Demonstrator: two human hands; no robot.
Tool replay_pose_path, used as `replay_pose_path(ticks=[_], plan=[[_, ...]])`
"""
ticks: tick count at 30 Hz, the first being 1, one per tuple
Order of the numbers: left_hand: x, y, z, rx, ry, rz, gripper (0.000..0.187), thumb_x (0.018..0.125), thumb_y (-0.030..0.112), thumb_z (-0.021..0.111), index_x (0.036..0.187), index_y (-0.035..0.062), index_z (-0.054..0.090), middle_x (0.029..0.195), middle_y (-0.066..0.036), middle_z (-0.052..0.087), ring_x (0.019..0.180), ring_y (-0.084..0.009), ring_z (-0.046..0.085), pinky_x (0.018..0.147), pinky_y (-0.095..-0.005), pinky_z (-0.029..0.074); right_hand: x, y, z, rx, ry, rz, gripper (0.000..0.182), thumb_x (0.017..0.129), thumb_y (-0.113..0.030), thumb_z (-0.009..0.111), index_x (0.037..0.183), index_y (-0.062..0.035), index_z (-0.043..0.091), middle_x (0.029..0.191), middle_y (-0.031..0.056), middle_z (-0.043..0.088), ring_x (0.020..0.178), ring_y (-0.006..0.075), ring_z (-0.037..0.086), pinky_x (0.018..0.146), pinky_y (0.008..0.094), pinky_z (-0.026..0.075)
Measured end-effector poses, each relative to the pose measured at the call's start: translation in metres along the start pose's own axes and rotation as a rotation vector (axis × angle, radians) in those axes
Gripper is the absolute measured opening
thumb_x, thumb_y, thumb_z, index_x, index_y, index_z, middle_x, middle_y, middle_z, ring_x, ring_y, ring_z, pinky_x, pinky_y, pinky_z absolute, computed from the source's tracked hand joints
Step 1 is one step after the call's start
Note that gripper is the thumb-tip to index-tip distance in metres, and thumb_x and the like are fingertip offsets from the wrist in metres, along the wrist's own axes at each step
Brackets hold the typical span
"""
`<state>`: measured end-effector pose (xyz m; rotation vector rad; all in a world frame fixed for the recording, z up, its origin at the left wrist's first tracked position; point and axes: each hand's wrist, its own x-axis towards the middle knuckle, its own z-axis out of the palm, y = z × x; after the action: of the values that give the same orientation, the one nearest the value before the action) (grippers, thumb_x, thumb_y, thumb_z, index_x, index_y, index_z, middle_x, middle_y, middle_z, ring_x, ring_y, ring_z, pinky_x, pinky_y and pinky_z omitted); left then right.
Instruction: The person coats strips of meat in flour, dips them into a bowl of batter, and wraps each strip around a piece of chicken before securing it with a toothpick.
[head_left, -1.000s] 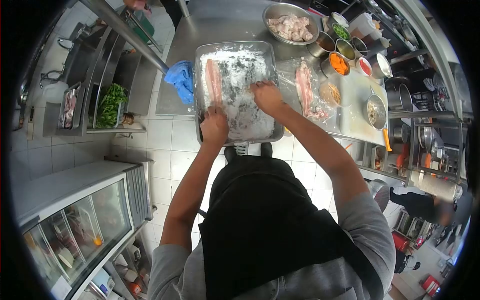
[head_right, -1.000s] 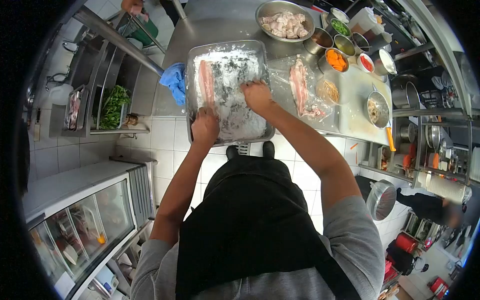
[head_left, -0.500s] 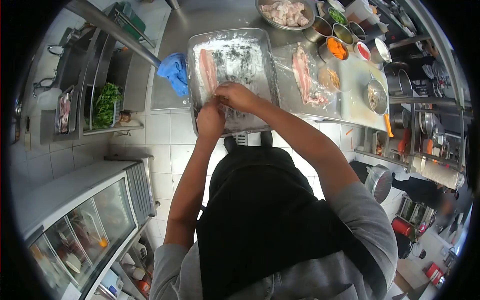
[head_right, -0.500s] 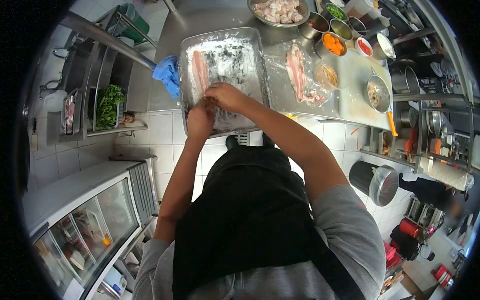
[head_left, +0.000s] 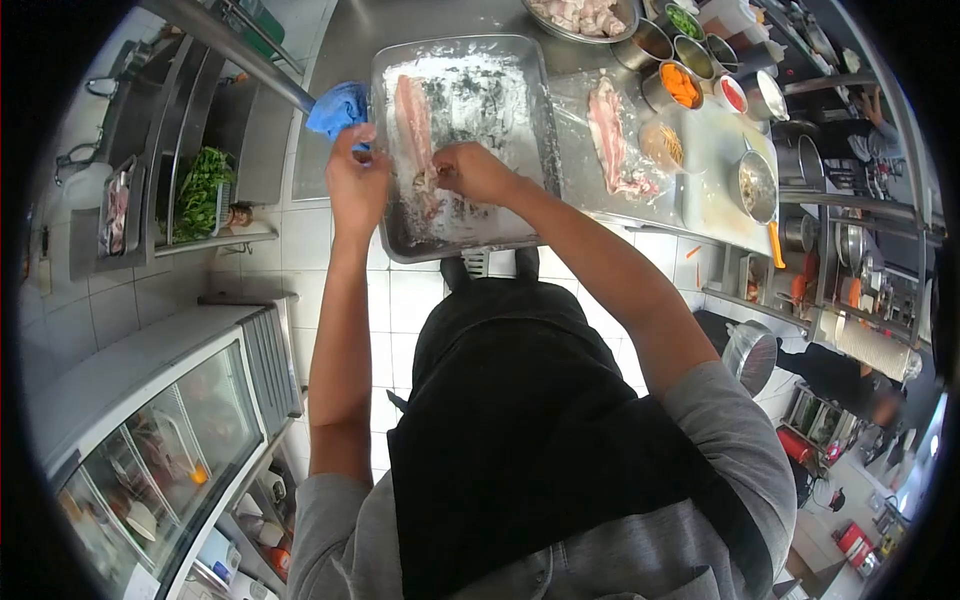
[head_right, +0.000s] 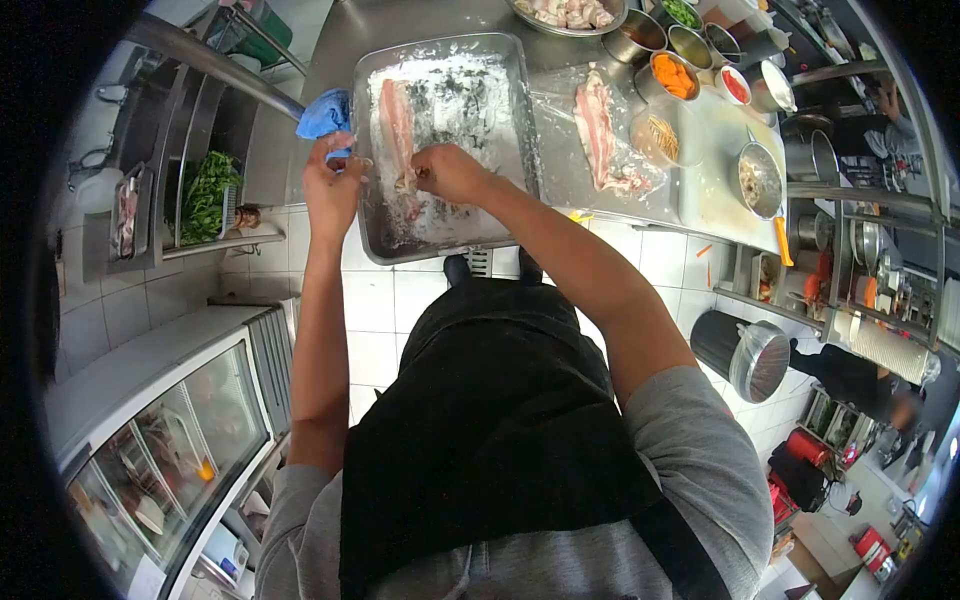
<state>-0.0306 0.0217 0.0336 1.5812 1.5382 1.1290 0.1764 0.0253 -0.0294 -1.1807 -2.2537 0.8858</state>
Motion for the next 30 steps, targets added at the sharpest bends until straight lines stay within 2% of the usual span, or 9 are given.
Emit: replay_pose_path(ticks=[1, 3, 8, 13, 16, 19, 26, 29, 30], plan=[[-0.005, -0.001, 0.000, 0.001, 0.002, 0.000, 0.031, 0.078, -0.003, 0.063, 0.109, -0.0024, 0.060, 0.097, -0.019, 0.068, 0.077, -0.0295, 0.067, 0.071, -0.0382, 0.053, 0.001, 0.000, -0.001, 0.001, -0.001, -0.002, 0.026, 0.074, -0.010, 0.075, 0.096, -0.0018, 0.064, 0.089, 0.0193, 0.066, 0.087, 0.0384, 0.065, 0.079, 0.0443, 0.052], [-0.021, -0.009, 0.006, 0.207, -0.206, 0.418, 0.035, 0.075, -0.004, 0.065, 0.109, 0.0002, 0.060, 0.107, -0.020, 0.063, 0.094, -0.0380, 0.063, 0.082, -0.0430, 0.052, 0.007, 0.004, 0.001, 0.099, 0.039, 0.094, 0.022, 0.076, -0.012, 0.076, 0.091, -0.0028, 0.063, 0.086, 0.0199, 0.068, 0.084, 0.0384, 0.067, 0.077, 0.0445, 0.052], [-0.045, -0.025, 0.036, 0.382, -0.295, 0.348, 0.037, 0.071, -0.004, 0.067, 0.107, 0.0009, 0.060, 0.112, -0.021, 0.057, 0.105, -0.0426, 0.056, 0.089, -0.0504, 0.048, 0.012, 0.006, -0.002, 0.052, 0.029, 0.109, 0.024, 0.080, -0.015, 0.077, 0.094, -0.0036, 0.062, 0.090, 0.0181, 0.069, 0.085, 0.0387, 0.067, 0.074, 0.0436, 0.052], [-0.055, -0.011, 0.028, 0.522, -0.254, 0.169, 0.021, 0.076, 0.002, 0.066, 0.096, 0.0000, 0.060, 0.104, -0.020, 0.058, 0.101, -0.0403, 0.059, 0.082, -0.0472, 0.052, 0.013, 0.012, 0.007, 0.156, 0.045, 0.045, 0.022, 0.082, -0.015, 0.076, 0.094, -0.0042, 0.061, 0.088, 0.0179, 0.069, 0.083, 0.0378, 0.067, 0.072, 0.0432, 0.052], [-0.067, -0.029, 0.034, 0.715, -0.336, 0.296, 0.014, 0.077, 0.003, 0.063, 0.091, 0.0018, 0.062, 0.097, -0.018, 0.061, 0.095, -0.0372, 0.064, 0.076, -0.0452, 0.055, 0.013, 0.006, 0.006, 0.046, 0.038, 0.032, 0.021, 0.082, -0.013, 0.074, 0.095, -0.0042, 0.061, 0.088, 0.0178, 0.069, 0.082, 0.0374, 0.067, 0.071, 0.0425, 0.053], [-0.070, -0.035, 0.040, 0.798, -0.441, 0.236, 0.012, 0.077, 0.002, 0.063, 0.088, 0.0035, 0.064, 0.094, -0.017, 0.062, 0.090, -0.0352, 0.067, 0.073, -0.0445, 0.056, 0.012, 0.007, 0.006, 0.051, 0.017, 0.032, 0.021, 0.081, -0.011, 0.073, 0.096, -0.0037, 0.060, 0.088, 0.0181, 0.068, 0.082, 0.0375, 0.067, 0.072, 0.0427, 0.053], [-0.067, -0.038, 0.049, 0.682, -0.453, 0.272, 0.009, 0.075, 0.000, 0.063, 0.084, 0.0016, 0.065, 0.089, -0.019, 0.064, 0.082, -0.0372, 0.067, 0.071, -0.0449, 0.056, 0.009, 0.005, 0.011, 0.074, 0.111, -0.045, 0.016, 0.078, -0.010, 0.069, 0.092, -0.0032, 0.062, 0.086, 0.0179, 0.066, 0.082, 0.0392, 0.064, 0.077, 0.0454, 0.052], [-0.062, -0.030, 0.044, 0.395, -0.341, 0.311, 0.012, 0.076, -0.001, 0.063, 0.086, -0.0001, 0.067, 0.086, -0.020, 0.068, 0.079, -0.0372, 0.067, 0.069, -0.0439, 0.055, 0.004, 0.010, 0.019, 0.086, 0.090, -0.144, 0.015, 0.077, -0.006, 0.068, 0.091, -0.0020, 0.063, 0.090, 0.0170, 0.065, 0.088, 0.0383, 0.063, 0.081, 0.0445, 0.051], [-0.059, -0.029, 0.042, 0.278, -0.297, 0.244, 0.009, 0.078, -0.001, 0.064, 0.086, -0.0004, 0.067, 0.081, -0.018, 0.067, 0.070, -0.0310, 0.066, 0.064, -0.0399, 0.053, 0.002, 0.014, 0.021, 0.114, 0.108, -0.203, 0.015, 0.077, -0.005, 0.068, 0.091, -0.0017, 0.064, 0.092, 0.0166, 0.064, 0.091, 0.0378, 0.062, 0.084, 0.0440, 0.050]])
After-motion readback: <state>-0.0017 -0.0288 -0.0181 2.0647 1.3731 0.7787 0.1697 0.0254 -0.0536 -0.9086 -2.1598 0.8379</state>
